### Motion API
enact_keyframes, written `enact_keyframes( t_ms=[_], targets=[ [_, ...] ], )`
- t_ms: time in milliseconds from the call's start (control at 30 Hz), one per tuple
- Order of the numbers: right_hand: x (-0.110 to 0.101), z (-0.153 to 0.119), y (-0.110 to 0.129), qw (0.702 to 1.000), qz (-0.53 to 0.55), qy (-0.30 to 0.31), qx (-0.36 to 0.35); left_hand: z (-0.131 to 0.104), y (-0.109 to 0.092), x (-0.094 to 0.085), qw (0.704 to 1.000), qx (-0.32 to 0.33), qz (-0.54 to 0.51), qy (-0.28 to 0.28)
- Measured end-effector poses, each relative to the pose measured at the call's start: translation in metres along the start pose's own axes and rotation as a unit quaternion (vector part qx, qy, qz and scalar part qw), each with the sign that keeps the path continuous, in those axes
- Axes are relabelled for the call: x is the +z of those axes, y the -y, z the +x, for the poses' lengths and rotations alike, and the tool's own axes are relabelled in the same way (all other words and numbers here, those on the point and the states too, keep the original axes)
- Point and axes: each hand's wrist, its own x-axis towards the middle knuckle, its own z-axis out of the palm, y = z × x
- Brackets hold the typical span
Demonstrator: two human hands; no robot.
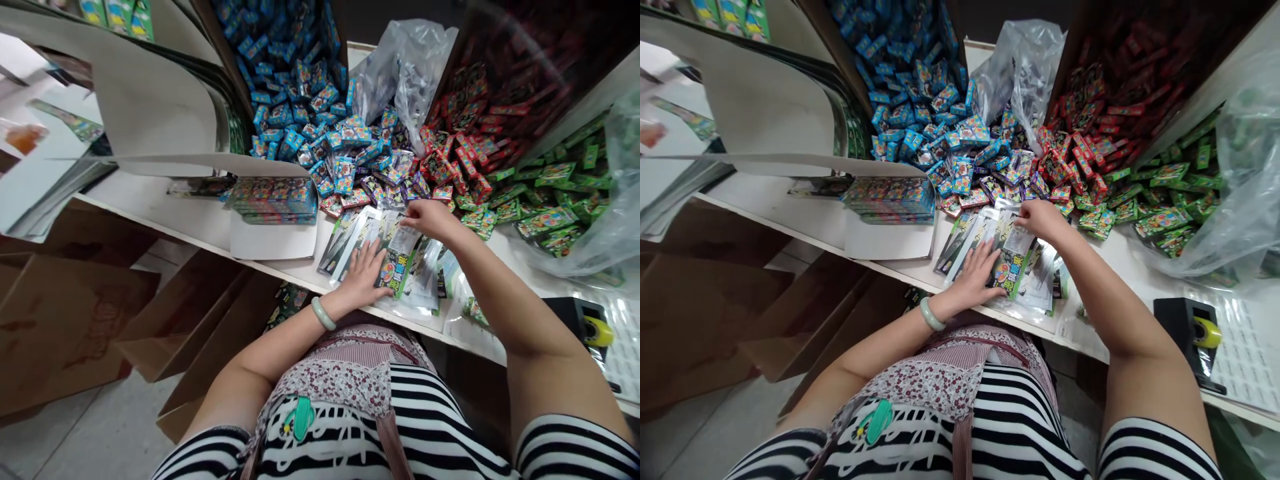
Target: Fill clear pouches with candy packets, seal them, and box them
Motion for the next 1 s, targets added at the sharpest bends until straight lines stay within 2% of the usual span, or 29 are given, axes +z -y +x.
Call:
enact_keyframes(
  t_ms=[133,167,233,300,333,433,567,633,700,767,800,833,933,967,1000],
  targets=[
    [-0.036,-0.038,0.017,0.980,0.191,-0.040,-0.027,0.010,-0.009,-0.028,0.978,0.034,-0.112,-0.173],
    [-0.042,-0.047,0.024,0.968,0.249,-0.025,-0.026,0.014,-0.010,-0.036,0.971,0.043,-0.122,-0.200],
    [-0.049,-0.061,0.036,0.937,0.346,0.044,-0.015,0.017,-0.011,-0.052,0.962,0.086,-0.106,-0.235],
    [-0.049,-0.068,0.043,0.911,0.396,0.119,0.003,0.017,-0.012,-0.064,0.959,0.134,-0.062,-0.241],
    [-0.047,-0.069,0.045,0.902,0.410,0.134,0.011,0.015,-0.013,-0.068,0.960,0.150,-0.036,-0.234],
    [-0.034,-0.066,0.047,0.888,0.447,0.109,0.014,0.007,-0.015,-0.073,0.966,0.155,0.041,-0.204],
    [-0.018,-0.065,0.050,0.880,0.464,0.089,-0.048,-0.002,-0.011,-0.074,0.970,0.128,0.076,-0.193],
    [-0.013,-0.070,0.054,0.904,0.417,0.041,-0.081,-0.005,-0.006,-0.076,0.970,0.118,0.042,-0.206],
    [-0.007,-0.080,0.057,0.929,0.347,-0.084,-0.095,-0.008,-0.001,-0.078,0.967,0.091,-0.028,-0.235],
    [0.005,-0.092,0.060,0.924,0.308,-0.211,-0.084,-0.011,0.004,-0.078,0.954,0.043,-0.117,-0.272],
    [0.012,-0.097,0.062,0.918,0.317,-0.227,-0.078,-0.012,0.005,-0.076,0.944,0.018,-0.162,-0.286],
    [0.021,-0.101,0.064,0.914,0.344,-0.199,-0.076,-0.013,0.005,-0.075,0.934,-0.002,-0.205,-0.292],
    [0.049,-0.105,0.069,0.884,0.462,-0.014,-0.065,-0.011,0.004,-0.066,0.905,-0.029,-0.329,-0.269],
    [0.057,-0.103,0.070,0.870,0.490,0.020,-0.050,-0.009,0.004,-0.062,0.891,-0.039,-0.375,-0.253],
    [0.063,-0.101,0.071,0.859,0.510,0.028,-0.029,-0.007,0.003,-0.059,0.874,-0.052,-0.422,-0.237]
  ],
)
